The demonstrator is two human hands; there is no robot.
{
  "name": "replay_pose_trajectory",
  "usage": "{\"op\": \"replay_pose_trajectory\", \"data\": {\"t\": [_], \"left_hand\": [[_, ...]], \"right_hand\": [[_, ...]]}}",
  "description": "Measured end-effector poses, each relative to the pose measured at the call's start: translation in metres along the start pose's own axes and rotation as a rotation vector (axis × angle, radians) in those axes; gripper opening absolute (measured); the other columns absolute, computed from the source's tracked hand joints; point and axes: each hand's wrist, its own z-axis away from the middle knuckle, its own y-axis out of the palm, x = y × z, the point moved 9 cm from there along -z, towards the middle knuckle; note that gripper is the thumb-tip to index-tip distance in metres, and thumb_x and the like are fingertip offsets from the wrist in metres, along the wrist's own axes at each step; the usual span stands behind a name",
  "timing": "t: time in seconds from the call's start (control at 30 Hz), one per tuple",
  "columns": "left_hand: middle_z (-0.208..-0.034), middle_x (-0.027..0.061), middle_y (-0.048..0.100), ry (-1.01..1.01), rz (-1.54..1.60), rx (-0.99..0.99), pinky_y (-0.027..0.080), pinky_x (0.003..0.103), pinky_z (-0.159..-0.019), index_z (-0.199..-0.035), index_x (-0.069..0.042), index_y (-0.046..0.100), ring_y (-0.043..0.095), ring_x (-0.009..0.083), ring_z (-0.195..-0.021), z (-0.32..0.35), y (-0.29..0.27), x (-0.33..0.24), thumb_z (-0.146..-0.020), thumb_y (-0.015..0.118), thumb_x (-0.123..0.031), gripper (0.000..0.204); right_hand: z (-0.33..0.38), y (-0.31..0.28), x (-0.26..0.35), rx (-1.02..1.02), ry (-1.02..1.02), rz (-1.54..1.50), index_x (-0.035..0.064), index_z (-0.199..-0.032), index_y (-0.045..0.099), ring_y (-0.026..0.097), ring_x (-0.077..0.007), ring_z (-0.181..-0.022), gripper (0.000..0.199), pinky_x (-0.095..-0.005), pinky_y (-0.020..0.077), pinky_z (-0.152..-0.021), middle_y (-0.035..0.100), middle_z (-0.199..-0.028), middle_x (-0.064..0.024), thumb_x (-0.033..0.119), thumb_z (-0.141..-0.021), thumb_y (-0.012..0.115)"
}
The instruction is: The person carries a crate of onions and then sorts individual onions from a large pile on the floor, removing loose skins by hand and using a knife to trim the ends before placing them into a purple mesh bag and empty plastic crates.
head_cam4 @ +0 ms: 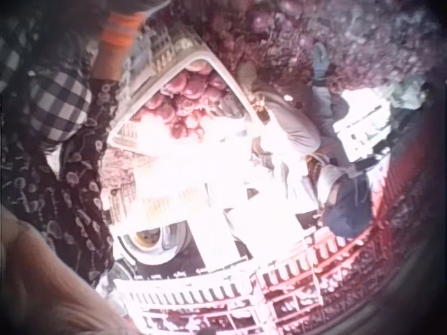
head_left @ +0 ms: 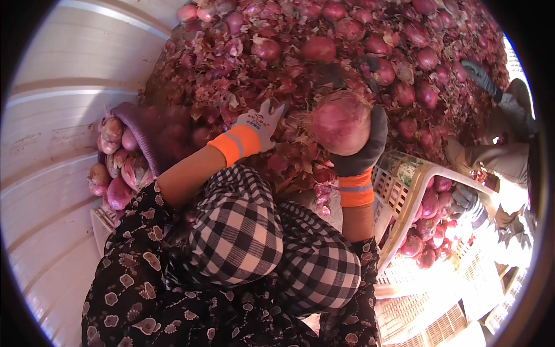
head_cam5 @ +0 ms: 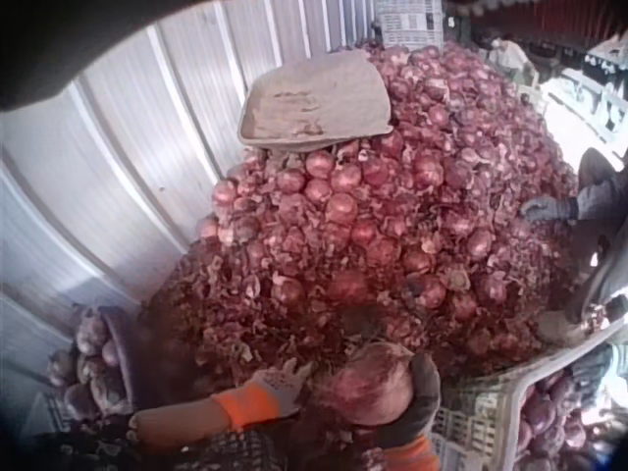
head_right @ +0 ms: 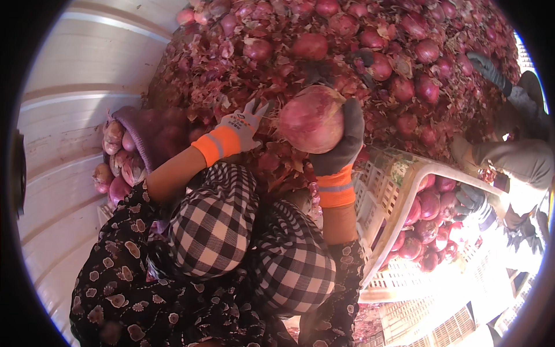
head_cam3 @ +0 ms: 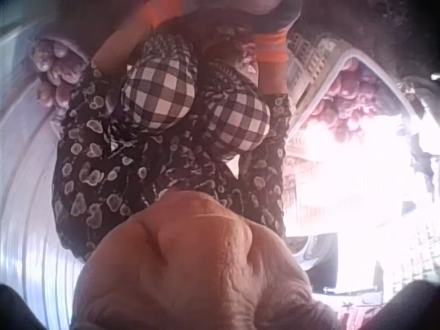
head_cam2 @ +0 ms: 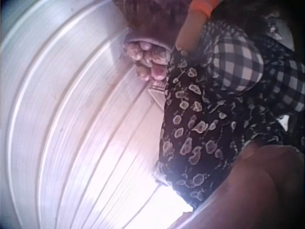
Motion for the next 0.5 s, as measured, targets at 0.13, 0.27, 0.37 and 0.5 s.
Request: {"op": "replay_pose_trajectory", "data": {"t": [0.13, 0.27, 0.37, 0.5], "left_hand": [[-0.14, 0.019, 0.033, 0.075, 0.058, -0.42, 0.046, 0.043, -0.088, -0.141, -0.009, 0.025, 0.052, 0.0358, -0.11, 0.101, -0.027, 0.036, -0.078, 0.064, -0.026, 0.076], [-0.13, 0.018, 0.044, 0.17, 0.176, -0.76, 0.047, 0.043, -0.084, -0.131, -0.003, 0.04, 0.054, 0.0341, -0.107, 0.215, -0.036, 0.077, -0.072, 0.065, -0.017, 0.066], [-0.118, 0.0189, 0.052, -0.026, 0.219, -0.885, 0.048, 0.042, -0.08, -0.121, -0.002, 0.05, 0.057, 0.036, -0.099, 0.283, -0.019, 0.116, -0.068, 0.064, -0.01, 0.056], [-0.115, 0.0172, 0.055, -0.251, 0.366, -0.863, 0.05, 0.041, -0.078, -0.121, -0.003, 0.051, 0.058, 0.0369, -0.098, 0.353, 0.041, 0.138, -0.07, 0.065, -0.009, 0.053]], "right_hand": [[0.001, 0.021, -0.024, 0.031, 0.216, -0.026, 0.0055, -0.126, 0.046, 0.05, -0.0253, -0.115, 0.047, -0.0435, 0.0433, -0.097, 0.05, -0.127, -0.0096, 0.023, -0.084, 0.056], [0.008, 0.038, -0.043, 0.082, 0.477, -0.055, 0.0058, -0.126, 0.045, 0.051, -0.0253, -0.114, 0.045, -0.0428, 0.043, -0.098, 0.05, -0.127, -0.0097, 0.02, -0.084, 0.055], [0.004, 0.038, -0.04, 0.003, 0.477, 0.12, 0.0071, -0.133, 0.038, 0.05, -0.0243, -0.114, 0.056, -0.0419, 0.045, -0.096, 0.045, -0.131, -0.0087, 0.001, -0.082, 0.06], [-0.015, 0.071, -0.029, 0.246, 0.344, 0.45, 0.0071, -0.132, 0.041, 0.05, -0.0226, -0.114, 0.042, -0.0416, 0.0447, -0.097, 0.048, -0.129, -0.0089, 0.008, -0.09, 0.049]]}}
